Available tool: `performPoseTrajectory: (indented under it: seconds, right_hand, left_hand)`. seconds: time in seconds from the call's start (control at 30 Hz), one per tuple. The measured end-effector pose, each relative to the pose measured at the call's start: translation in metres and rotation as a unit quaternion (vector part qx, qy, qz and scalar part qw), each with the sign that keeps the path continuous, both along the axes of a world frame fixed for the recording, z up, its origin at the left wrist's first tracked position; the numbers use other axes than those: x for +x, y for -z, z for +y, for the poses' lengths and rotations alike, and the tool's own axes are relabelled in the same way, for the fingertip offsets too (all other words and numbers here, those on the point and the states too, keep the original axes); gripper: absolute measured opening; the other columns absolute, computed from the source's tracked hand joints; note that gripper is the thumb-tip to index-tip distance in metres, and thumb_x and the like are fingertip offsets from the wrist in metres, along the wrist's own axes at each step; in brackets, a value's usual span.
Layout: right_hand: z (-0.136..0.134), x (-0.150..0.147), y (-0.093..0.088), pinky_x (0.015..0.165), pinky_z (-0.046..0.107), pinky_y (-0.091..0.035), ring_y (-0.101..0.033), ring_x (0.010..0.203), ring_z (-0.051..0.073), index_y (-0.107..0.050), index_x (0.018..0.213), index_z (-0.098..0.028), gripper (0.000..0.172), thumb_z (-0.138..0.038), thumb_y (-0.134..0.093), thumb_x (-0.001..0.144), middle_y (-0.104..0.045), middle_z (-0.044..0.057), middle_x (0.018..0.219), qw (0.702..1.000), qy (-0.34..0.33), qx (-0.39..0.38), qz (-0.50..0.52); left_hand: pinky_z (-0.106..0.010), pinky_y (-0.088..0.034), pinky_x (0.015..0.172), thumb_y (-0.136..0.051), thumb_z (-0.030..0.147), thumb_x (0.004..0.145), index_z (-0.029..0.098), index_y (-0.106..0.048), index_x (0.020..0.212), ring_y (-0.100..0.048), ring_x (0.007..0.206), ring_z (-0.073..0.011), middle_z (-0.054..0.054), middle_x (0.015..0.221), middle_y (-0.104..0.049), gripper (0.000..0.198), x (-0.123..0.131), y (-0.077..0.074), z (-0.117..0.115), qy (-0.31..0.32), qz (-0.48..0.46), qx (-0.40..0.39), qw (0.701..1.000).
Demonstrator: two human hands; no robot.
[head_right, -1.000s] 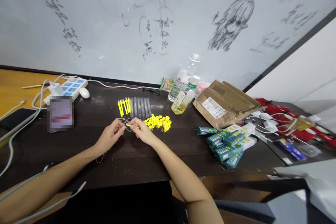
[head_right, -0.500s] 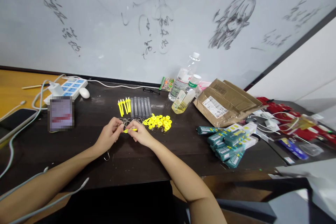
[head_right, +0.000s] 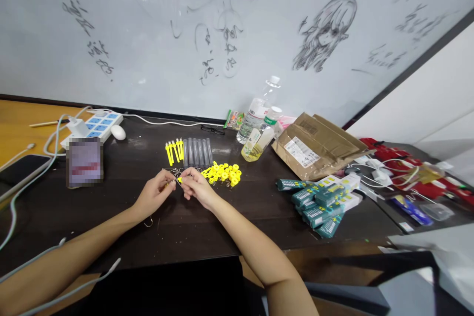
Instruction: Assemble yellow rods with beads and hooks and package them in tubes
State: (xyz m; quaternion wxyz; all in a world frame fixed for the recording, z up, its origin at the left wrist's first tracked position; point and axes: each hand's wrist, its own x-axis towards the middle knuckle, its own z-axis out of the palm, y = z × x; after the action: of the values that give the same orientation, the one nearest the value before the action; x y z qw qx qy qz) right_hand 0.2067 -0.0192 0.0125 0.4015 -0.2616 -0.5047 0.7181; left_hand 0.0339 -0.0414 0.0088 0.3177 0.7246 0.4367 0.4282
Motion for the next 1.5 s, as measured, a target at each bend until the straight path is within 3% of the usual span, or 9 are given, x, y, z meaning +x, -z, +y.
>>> performPoseTrajectory:
  seconds: [0.3, 0.57, 0.87, 1.07, 1.27, 1.4, 1.5]
  right_hand:
    - [0.001, 0.002, -0.002, 0.04, 0.015, -0.029, -0.025, 0.043, 0.004, -0.046, 0.085, -0.021, 0.021, -0.031, -0.062, 0.078, -0.034, -0.011, 0.051, 1.0, 0.008, 0.001, -0.026]
    - [0.001, 0.005, -0.003, 0.037, 0.014, -0.024, -0.021, 0.042, 0.004, -0.045, 0.085, -0.022, 0.017, -0.03, -0.059, 0.079, -0.032, -0.012, 0.05, 0.999, 0.006, -0.012, -0.052]
    - [0.005, 0.007, -0.003, 0.042, 0.016, -0.029, -0.036, 0.047, 0.005, -0.048, 0.084, -0.019, 0.022, -0.036, -0.061, 0.08, -0.042, -0.008, 0.059, 0.977, 0.062, 0.151, -0.134]
    - [0.005, 0.01, -0.005, 0.039, 0.015, -0.028, -0.027, 0.044, 0.005, -0.044, 0.084, -0.021, 0.029, -0.04, -0.065, 0.077, -0.031, -0.012, 0.053, 0.996, -0.02, 0.056, -0.071]
    - [0.005, 0.011, -0.003, 0.039, 0.014, -0.029, -0.028, 0.045, 0.004, -0.044, 0.085, -0.021, 0.029, -0.039, -0.065, 0.078, -0.032, -0.011, 0.053, 0.996, -0.036, 0.054, -0.065]
    - [0.003, 0.008, -0.003, 0.039, 0.015, -0.032, -0.034, 0.046, 0.004, -0.046, 0.084, -0.02, 0.028, -0.042, -0.063, 0.079, -0.046, -0.008, 0.061, 0.992, -0.006, 0.1, -0.076]
    - [0.003, 0.005, -0.001, 0.039, 0.015, -0.033, -0.034, 0.045, 0.003, -0.045, 0.085, -0.02, 0.029, -0.042, -0.062, 0.079, -0.054, -0.006, 0.067, 0.993, -0.001, 0.09, -0.072]
  left_hand:
    - [-0.023, -0.042, 0.06, -0.048, 0.03, 0.088, 0.018, -0.052, 0.088, -0.056, 0.063, -0.0115, 0.001, 0.074, -0.062, 0.013, 0.0, 0.002, 0.001, 0.002, 0.014, 0.027, 1.0]
    - [-0.023, -0.042, 0.063, -0.044, 0.031, 0.092, 0.019, -0.054, 0.09, -0.056, 0.064, -0.0112, 0.002, 0.076, -0.062, 0.016, -0.003, 0.002, 0.002, 0.004, 0.116, 0.076, 0.99]
    - [-0.025, -0.046, 0.07, -0.038, 0.026, 0.094, 0.02, -0.054, 0.096, -0.063, 0.078, -0.0148, -0.003, 0.089, -0.065, 0.017, -0.01, 0.004, 0.009, 0.026, 0.213, 0.177, 0.961]
    - [-0.025, -0.048, 0.073, -0.037, 0.024, 0.095, 0.02, -0.053, 0.098, -0.063, 0.082, -0.0142, -0.004, 0.096, -0.065, 0.017, -0.009, 0.002, 0.007, 0.039, 0.208, 0.208, 0.955]
    - [-0.025, -0.047, 0.07, -0.037, 0.024, 0.095, 0.02, -0.054, 0.095, -0.062, 0.077, -0.0138, -0.003, 0.089, -0.064, 0.018, -0.008, -0.001, 0.006, 0.057, 0.194, 0.185, 0.962]
    - [-0.024, -0.045, 0.067, -0.039, 0.027, 0.094, 0.019, -0.055, 0.092, -0.06, 0.072, -0.0131, -0.002, 0.083, -0.062, 0.018, -0.006, -0.003, 0.002, 0.054, 0.152, 0.133, 0.978]
    - [-0.024, -0.044, 0.062, -0.042, 0.03, 0.093, 0.019, -0.054, 0.091, -0.056, 0.063, -0.0114, 0.0, 0.076, -0.061, 0.017, -0.003, -0.003, 0.0, 0.037, 0.093, 0.083, 0.991]
